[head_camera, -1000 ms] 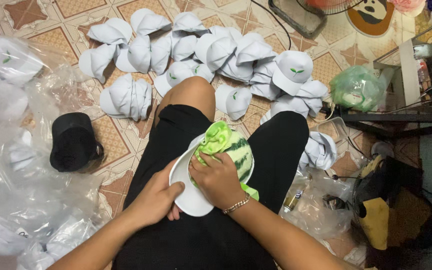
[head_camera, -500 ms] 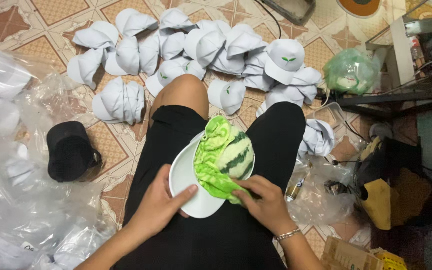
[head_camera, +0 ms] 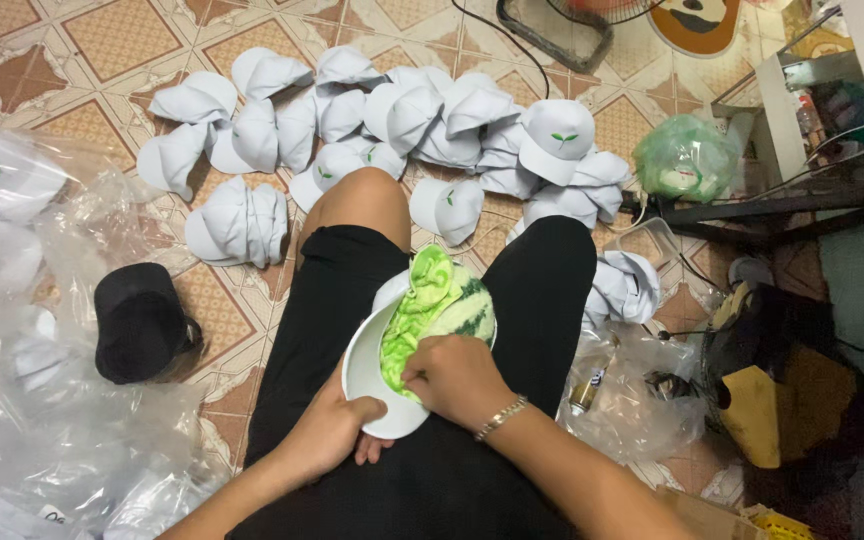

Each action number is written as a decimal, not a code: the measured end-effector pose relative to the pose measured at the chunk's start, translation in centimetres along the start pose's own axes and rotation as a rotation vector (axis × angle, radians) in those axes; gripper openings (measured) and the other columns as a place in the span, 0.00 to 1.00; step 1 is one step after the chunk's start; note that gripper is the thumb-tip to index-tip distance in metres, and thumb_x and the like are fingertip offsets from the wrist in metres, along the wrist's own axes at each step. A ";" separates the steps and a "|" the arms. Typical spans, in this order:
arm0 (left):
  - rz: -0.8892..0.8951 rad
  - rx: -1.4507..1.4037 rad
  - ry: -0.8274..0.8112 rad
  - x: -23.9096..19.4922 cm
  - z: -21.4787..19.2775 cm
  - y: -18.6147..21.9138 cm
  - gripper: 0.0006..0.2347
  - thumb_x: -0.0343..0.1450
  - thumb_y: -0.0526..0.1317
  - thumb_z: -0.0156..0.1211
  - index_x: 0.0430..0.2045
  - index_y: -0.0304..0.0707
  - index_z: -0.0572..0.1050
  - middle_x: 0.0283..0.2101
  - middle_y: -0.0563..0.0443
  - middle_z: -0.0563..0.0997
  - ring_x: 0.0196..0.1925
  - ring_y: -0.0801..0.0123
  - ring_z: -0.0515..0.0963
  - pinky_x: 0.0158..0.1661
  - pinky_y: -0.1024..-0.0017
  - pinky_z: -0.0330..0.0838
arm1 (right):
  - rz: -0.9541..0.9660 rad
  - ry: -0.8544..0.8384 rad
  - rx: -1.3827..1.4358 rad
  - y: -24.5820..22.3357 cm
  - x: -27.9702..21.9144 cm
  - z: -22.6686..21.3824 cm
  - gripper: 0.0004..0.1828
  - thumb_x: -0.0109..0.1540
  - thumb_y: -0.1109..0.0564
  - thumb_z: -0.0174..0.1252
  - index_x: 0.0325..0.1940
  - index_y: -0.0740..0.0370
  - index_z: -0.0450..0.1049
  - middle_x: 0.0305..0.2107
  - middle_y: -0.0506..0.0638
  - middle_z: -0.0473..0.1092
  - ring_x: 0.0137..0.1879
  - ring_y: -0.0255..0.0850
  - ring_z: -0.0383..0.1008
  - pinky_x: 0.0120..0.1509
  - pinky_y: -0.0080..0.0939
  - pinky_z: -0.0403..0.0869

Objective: The person sits on the floor and finishes white baseball caps by stuffing them with a plush toy, using a hairdryer to heat the logo, and inserting cardboard into the brim. They handle multiple caps one at a time, repeating the process.

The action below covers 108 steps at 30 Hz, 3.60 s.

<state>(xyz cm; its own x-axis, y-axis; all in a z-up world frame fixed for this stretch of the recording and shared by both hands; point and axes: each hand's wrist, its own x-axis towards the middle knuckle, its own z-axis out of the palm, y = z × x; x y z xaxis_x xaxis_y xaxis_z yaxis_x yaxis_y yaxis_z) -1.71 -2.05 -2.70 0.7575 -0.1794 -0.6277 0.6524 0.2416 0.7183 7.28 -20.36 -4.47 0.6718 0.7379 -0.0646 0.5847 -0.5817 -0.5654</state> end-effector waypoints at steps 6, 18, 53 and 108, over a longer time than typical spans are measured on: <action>-0.056 0.048 0.035 0.5 -0.3 -0.1 0.34 0.65 0.29 0.48 0.70 0.45 0.49 0.21 0.38 0.77 0.13 0.62 0.76 0.14 0.69 0.70 | -0.188 0.106 -0.143 0.7 0.6 2.1 0.03 0.56 0.53 0.69 0.29 0.51 0.84 0.24 0.44 0.77 0.27 0.41 0.78 0.29 0.41 0.74; -0.059 -0.079 0.006 0.6 -2.1 -0.4 0.17 0.65 0.31 0.54 0.46 0.18 0.67 0.18 0.35 0.78 0.10 0.61 0.74 0.09 0.71 0.64 | -0.152 -0.007 0.283 0.5 -2.6 -2.7 0.05 0.56 0.63 0.66 0.34 0.58 0.83 0.29 0.47 0.75 0.40 0.41 0.78 0.43 0.39 0.77; 0.484 1.490 0.228 6.5 0.4 7.4 0.04 0.58 0.33 0.64 0.20 0.30 0.81 0.28 0.34 0.82 0.33 0.44 0.84 0.36 0.54 0.79 | -0.001 -0.144 -0.508 1.1 5.8 -2.5 0.06 0.58 0.58 0.60 0.35 0.62 0.79 0.34 0.56 0.76 0.39 0.49 0.79 0.45 0.49 0.76; 1.001 1.060 0.484 2.9 -1.4 3.9 0.36 0.64 0.64 0.58 0.61 0.37 0.67 0.40 0.35 0.76 0.35 0.47 0.80 0.36 0.55 0.75 | 0.381 0.625 0.182 0.5 -3.5 0.1 0.27 0.68 0.54 0.54 0.69 0.69 0.64 0.54 0.57 0.67 0.60 0.49 0.73 0.62 0.47 0.73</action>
<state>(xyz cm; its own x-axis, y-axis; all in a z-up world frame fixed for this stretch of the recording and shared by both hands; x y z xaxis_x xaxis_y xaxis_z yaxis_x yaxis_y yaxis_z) 3.00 -0.29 -2.13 0.9389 0.0057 0.3441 -0.2289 -0.7363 0.6367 5.18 -23.27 -4.62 0.9773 0.1335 0.1647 0.2117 -0.6520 -0.7280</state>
